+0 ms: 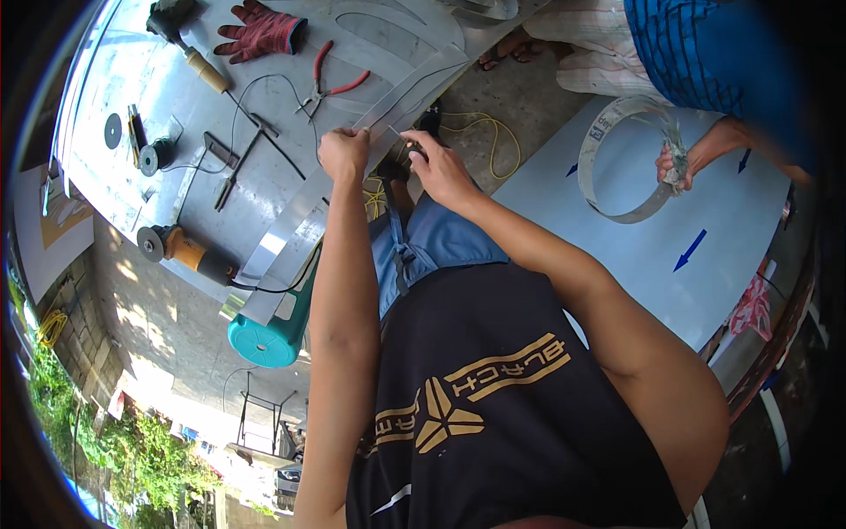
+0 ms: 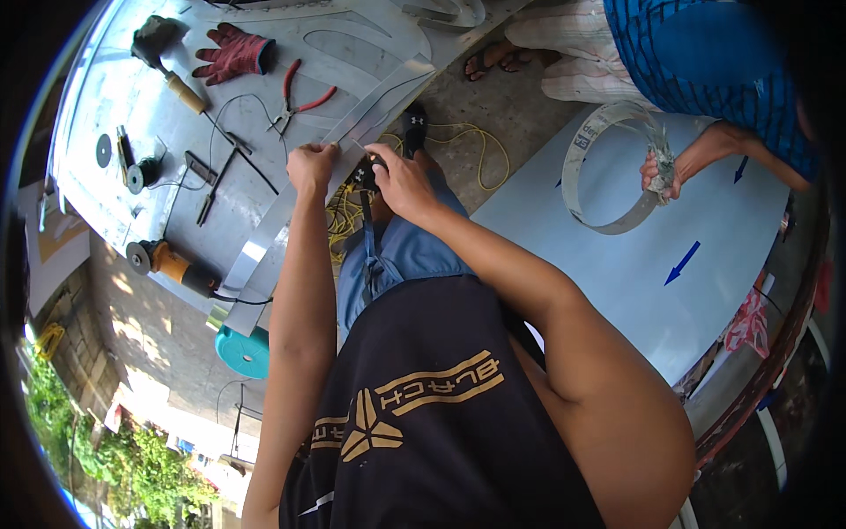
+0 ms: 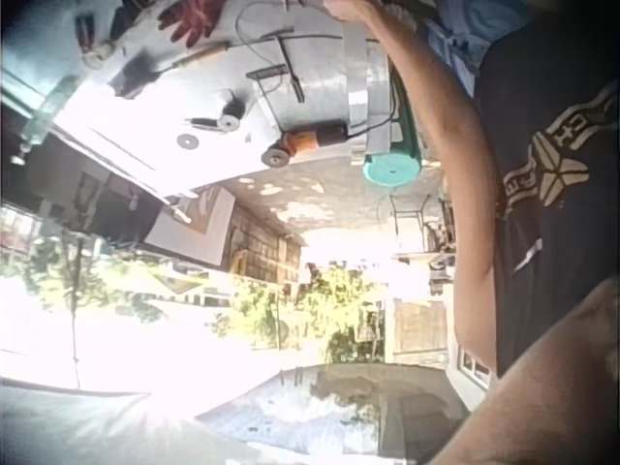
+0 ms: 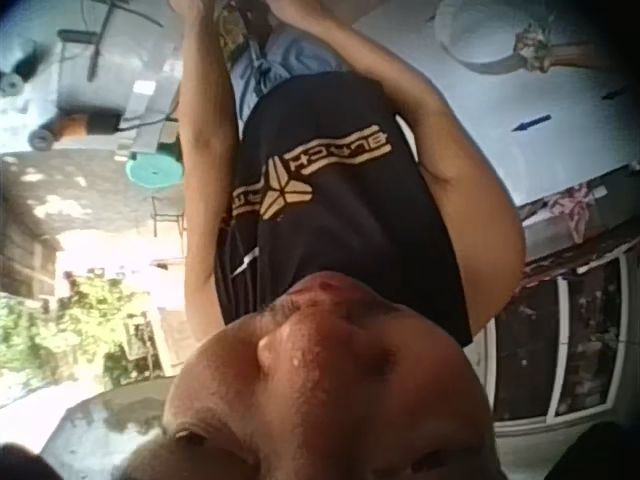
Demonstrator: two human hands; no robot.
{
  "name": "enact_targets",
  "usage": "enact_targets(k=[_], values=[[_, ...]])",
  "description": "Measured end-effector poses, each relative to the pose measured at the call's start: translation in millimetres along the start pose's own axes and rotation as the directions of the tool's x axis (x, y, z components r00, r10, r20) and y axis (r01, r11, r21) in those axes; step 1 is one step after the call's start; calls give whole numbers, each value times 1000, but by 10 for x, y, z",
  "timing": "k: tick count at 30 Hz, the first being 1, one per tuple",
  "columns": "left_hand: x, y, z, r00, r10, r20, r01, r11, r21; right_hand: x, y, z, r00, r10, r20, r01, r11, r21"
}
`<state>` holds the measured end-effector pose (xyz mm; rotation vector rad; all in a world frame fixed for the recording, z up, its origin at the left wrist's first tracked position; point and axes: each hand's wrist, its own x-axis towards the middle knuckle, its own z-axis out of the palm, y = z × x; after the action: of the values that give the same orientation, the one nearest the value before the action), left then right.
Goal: Assemble a large dimensional sign by positioning and securing metal/plastic letter forms on a backing panel.
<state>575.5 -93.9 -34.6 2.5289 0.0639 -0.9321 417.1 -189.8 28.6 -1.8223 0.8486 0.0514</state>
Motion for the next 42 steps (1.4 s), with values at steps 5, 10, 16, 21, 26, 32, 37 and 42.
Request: enact_targets(k=[5, 10, 16, 21, 26, 32, 37, 42], values=[[-32, 61, -11, 999, -32, 33, 33, 999, -28, -38, 207, 194, 999, 33, -25, -33, 999, -2], [-19, 40, -31, 998, -47, 36, 47, 999, -21, 33, 171, 320, 999, 38, 23, -38, 999, 16], [4, 19, -23, 999, -24, 23, 24, 1000, -13, 150, 153, 380, 999, 46, 29, -46, 999, 0], [-1, 43, -28, 998, -44, 38, 45, 998, -33, 224, 159, 398, 997, 53, 63, -54, 998, 16], [13, 19, -7, 1000, -22, 15, 22, 999, -37, 243, 243, 481, 987, -150, -52, 150, 989, -7], [-11, 53, -30, 999, -30, 21, 31, 999, -26, 229, 171, 482, 999, -24, 22, 24, 1000, -17], [-3, 47, -12, 1000, -28, 6, 28, 999, -17, 225, 183, 538, 993, -111, -40, 105, 986, -128], [-3, 9, 13, 1000, -28, 1, 28, 999, -38, 271, 18, 473, 999, 12, 44, 3, 946, -323]])
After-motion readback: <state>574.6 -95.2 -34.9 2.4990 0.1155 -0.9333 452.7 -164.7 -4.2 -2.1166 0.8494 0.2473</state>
